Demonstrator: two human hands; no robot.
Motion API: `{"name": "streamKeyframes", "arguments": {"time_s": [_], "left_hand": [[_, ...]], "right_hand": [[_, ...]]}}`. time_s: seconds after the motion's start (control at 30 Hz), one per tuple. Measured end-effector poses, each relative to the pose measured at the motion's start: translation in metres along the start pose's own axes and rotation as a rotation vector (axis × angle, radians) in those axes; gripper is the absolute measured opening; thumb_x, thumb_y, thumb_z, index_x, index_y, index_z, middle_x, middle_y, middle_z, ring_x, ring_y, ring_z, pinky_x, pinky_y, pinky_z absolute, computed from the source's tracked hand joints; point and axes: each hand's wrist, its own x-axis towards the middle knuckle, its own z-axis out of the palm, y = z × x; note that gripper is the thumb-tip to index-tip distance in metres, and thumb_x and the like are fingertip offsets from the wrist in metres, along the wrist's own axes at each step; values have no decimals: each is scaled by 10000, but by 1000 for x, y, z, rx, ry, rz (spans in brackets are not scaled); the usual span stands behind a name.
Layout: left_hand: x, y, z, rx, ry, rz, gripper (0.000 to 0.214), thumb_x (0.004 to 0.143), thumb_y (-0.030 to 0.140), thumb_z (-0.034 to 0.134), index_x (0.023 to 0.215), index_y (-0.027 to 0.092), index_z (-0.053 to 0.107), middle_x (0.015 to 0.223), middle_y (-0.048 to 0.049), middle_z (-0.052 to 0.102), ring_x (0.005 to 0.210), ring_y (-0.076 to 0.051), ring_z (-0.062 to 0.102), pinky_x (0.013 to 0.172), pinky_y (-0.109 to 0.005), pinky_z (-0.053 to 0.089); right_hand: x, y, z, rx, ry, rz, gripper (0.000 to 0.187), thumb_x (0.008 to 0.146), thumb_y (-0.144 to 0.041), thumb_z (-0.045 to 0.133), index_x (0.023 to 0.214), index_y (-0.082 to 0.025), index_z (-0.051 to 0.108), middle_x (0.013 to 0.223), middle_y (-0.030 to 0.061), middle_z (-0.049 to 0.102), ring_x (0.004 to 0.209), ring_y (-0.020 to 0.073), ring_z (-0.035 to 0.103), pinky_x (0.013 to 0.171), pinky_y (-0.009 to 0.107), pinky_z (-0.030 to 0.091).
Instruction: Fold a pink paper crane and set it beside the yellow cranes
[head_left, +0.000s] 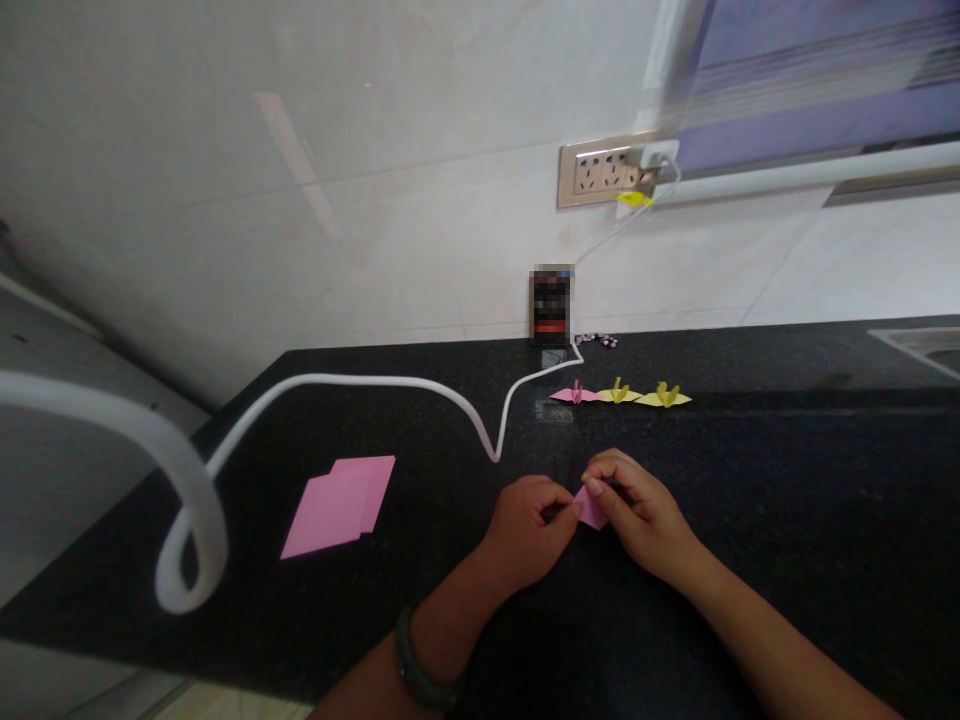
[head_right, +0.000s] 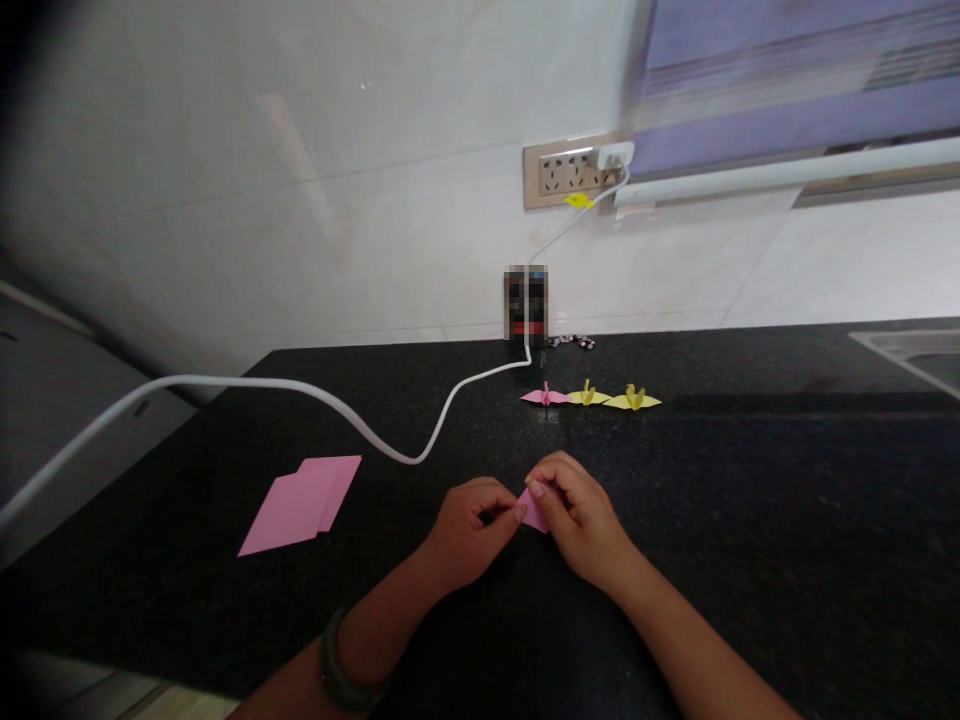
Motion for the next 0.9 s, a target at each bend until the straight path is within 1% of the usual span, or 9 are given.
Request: {"name": "streamKeyframes", "arguments": {"time_s": [0.07, 0.13, 0.2, 0.27, 0.4, 0.5, 0.67, 0.8, 0.9], "left_hand": [[1, 0, -1, -13, 16, 9, 200, 761, 256, 449, 670, 153, 595, 632, -10, 547, 628, -101, 477, 609, -218, 356], [2, -1, -2, -33, 50, -4, 194, 755, 249, 460, 653, 148, 590, 624, -10, 540, 617, -99, 473, 599, -216, 356], [2, -2, -2, -64, 90, -26, 195, 751, 254, 469, 637, 143, 583, 609, -8, 529, 595, -95, 466, 576, -212, 355], [2, -4, -2, -113, 119, -53, 203, 752, 271, 471, 643, 141, 584, 608, -8, 530, 586, -92, 468, 562, -207, 355], [1, -6, 0, -222, 133, -123, 220, 753, 305, 471, 686, 136, 594, 653, -22, 562, 607, -97, 490, 563, -204, 373], [0, -6, 2, -260, 125, -149, 231, 749, 317, 475, 687, 133, 601, 658, -29, 571, 606, -100, 499, 557, -203, 382], [0, -6, 3, -315, 135, -154, 214, 741, 316, 487, 752, 138, 606, 719, -40, 592, 642, -113, 528, 585, -210, 412], [3, -6, -3, -382, 137, -167, 234, 765, 296, 451, 863, 148, 605, 837, -60, 612, 754, -138, 551, 674, -239, 435], [5, -4, -7, -400, 103, -157, 227, 753, 279, 470, 872, 151, 616, 863, -63, 617, 770, -144, 559, 679, -242, 441]], "right_hand": [[0, 2, 2, 98, 14, 87, 161, 759, -259, 503, 903, -186, 506, 836, 29, 503, 760, 140, 488, 659, 262, 396], [-1, 2, 5, 236, 20, 203, 265, 717, -276, 561, 955, -190, 482, 809, 14, 513, 713, 127, 492, 617, 245, 403], [-2, 2, 11, 376, -3, 306, 244, 687, -282, 598, 885, -176, 505, 701, -13, 506, 610, 100, 474, 544, 219, 393], [-3, 2, 17, 525, -10, 380, 177, 681, -281, 608, 786, -155, 540, 642, -20, 504, 567, 86, 462, 524, 212, 389], [-4, 4, 24, 819, 24, 524, 206, 643, -263, 646, 807, -156, 582, 687, -4, 539, 581, 90, 481, 499, 213, 408], [-4, 6, 24, 870, -1, 533, 168, 651, -252, 644, 774, -145, 599, 619, -15, 533, 529, 70, 461, 485, 203, 403], [-3, 9, 20, 846, -40, 514, 147, 668, -272, 631, 717, -138, 600, 532, -32, 517, 461, 51, 443, 460, 185, 398], [-5, 11, 15, 925, -219, 592, 144, 677, -247, 626, 755, -131, 591, 526, -38, 507, 426, 39, 441, 452, 189, 436], [-7, 11, 13, 971, -328, 622, 130, 679, -227, 624, 731, -116, 580, 554, -26, 513, 441, 40, 454, 463, 194, 463]]}}
